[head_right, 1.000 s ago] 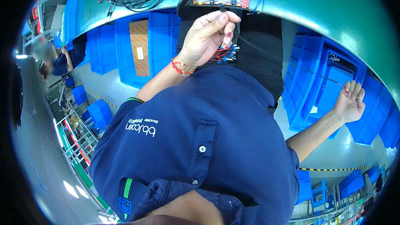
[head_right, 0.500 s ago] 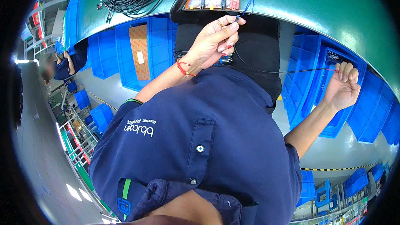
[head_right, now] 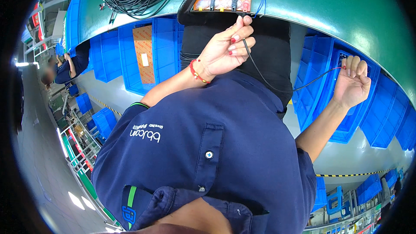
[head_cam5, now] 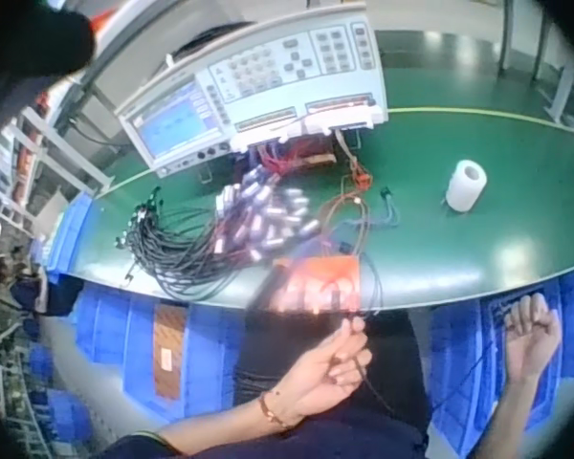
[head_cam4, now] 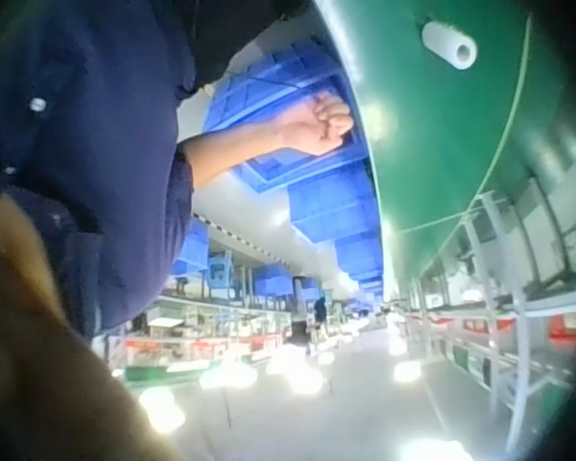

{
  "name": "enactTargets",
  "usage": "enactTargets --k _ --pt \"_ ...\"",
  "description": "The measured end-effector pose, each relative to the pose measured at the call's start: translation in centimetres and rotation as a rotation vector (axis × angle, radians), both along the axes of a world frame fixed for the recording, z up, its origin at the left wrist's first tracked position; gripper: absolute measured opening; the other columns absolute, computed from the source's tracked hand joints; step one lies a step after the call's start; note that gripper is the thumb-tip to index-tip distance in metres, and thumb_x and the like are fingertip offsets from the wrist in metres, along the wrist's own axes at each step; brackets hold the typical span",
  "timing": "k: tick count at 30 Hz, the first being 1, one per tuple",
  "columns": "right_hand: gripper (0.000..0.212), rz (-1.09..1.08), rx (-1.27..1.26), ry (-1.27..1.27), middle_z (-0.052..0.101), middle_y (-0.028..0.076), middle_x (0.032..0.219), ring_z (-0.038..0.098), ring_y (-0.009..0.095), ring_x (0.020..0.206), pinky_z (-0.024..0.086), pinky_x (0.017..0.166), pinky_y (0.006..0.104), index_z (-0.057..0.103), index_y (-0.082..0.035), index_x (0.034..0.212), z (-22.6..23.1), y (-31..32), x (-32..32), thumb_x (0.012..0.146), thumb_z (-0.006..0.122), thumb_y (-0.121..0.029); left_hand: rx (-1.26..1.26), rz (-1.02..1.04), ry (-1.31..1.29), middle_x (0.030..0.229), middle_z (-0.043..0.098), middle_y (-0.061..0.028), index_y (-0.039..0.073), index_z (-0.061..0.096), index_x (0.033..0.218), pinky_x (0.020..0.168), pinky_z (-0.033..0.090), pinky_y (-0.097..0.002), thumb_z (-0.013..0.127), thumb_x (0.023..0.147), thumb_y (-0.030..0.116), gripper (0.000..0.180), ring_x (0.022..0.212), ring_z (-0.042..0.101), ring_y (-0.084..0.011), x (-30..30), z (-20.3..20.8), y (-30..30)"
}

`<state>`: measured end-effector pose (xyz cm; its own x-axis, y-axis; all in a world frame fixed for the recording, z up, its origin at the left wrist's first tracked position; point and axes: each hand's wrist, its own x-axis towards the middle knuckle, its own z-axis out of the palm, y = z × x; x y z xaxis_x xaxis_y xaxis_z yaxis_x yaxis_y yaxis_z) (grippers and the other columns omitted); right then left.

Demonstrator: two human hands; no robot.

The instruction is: Testing electronic cable harnesses by plugging them into a testing device.

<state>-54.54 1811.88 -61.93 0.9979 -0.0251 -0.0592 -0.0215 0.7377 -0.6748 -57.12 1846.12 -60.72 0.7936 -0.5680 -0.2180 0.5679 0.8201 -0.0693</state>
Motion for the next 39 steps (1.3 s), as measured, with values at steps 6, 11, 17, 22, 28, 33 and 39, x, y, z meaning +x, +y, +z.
enactTargets --k 6,11,17,22,28,33,39 --pt "0.013 -0.002 -0.008 0.015 0.033 0.003 0.069 0.03 0.015 0.068 0.027 0.069 0.031 0.037 -0.011 0.07 0.1 0.7 0.1 0.073 0.049 -0.016 0.055 0.005 0.04 0.075 0.045 0.0011 0.005 0.054 0.121 0.054 0.037 -0.0203 0.043 0.104 0.028 0.031 0.061 0.035 -0.0076 0.9 0.2 0.0" --pt "0.014 -0.072 -0.078 -0.019 0.031 0.002 0.066 0.028 0.015 0.065 0.026 0.067 0.0312 0.034 -0.012 0.068 -0.1 1.3 0.5 0.073 0.046 -0.015 0.566 -0.066 -0.186 0.084 0.057 -0.0003 -0.001 0.056 0.125 0.06 0.043 -0.0216 0.045 0.104 0.031 0.04 0.062 0.043 -0.0059 1.9 1.7 1.6" --pt "0.014 -0.09 -0.144 -0.017 0.03 0.002 0.066 0.027 0.015 0.065 0.025 0.066 0.0313 0.034 -0.012 0.068 0.8 2.2 0.8 0.074 0.046 -0.015 0.906 -0.085 -0.316 0.082 0.062 -0.0035 -0.005 0.061 0.116 0.061 0.046 -0.0239 0.047 0.102 0.041 0.05 0.059 0.048 -0.0049 2.2 2.9 1.2" --pt "0.015 -0.091 -0.156 -0.046 0.03 0.002 0.066 0.028 0.015 0.065 0.025 0.066 0.0312 0.035 -0.011 0.068 1.0 2.9 1.1 0.076 0.047 -0.014 0.992 0.051 -0.36 0.063 0.058 -0.0032 -0.002 0.065 0.095 0.045 0.041 -0.0202 0.05 0.102 0.03 0.036 0.048 0.047 -0.0042 1.5 1.7 0.2" --pt "0.007 -0.182 -0.277 -0.073 0.034 0.003 0.07 0.031 0.015 0.07 0.028 0.072 0.0311 0.044 -0.007 0.078 4.1 5.3 1.7 0.079 0.049 -0.013 1.055 -0.107 -0.537 0.058 0.059 -0.0035 0.0 0.063 0.092 0.044 0.038 -0.0187 0.047 0.103 0.031 0.037 0.044 0.048 -0.0041 -0.6 2.6 2.3" --pt "0.009 -0.009 -0.226 -0.239 0.034 0.003 0.071 0.031 0.015 0.071 0.029 0.074 0.032 0.043 -0.008 0.081 6.7 9.2 3.5 0.077 0.05 -0.011 1.109 0.137 -0.506 0.06 0.061 -0.006 -0.003 0.066 0.095 0.042 0.037 -0.0192 0.05 0.1 0.03 0.037 0.045 0.05 -0.0053 -2.5 8.2 10.6" --pt "0.012 0.36 -0.002 -0.368 0.036 0.001 0.071 0.033 0.015 0.071 0.031 0.075 0.0328 0.045 -0.007 0.085 9.8 21.7 7.9 0.077 0.051 -0.014 1.217 0.984 -0.471 0.076 0.063 -0.0059 -0.002 0.061 0.114 0.047 0.038 -0.0205 0.047 0.103 0.026 0.034 0.053 0.048 -0.0063 -1.1 10.9 25.7"
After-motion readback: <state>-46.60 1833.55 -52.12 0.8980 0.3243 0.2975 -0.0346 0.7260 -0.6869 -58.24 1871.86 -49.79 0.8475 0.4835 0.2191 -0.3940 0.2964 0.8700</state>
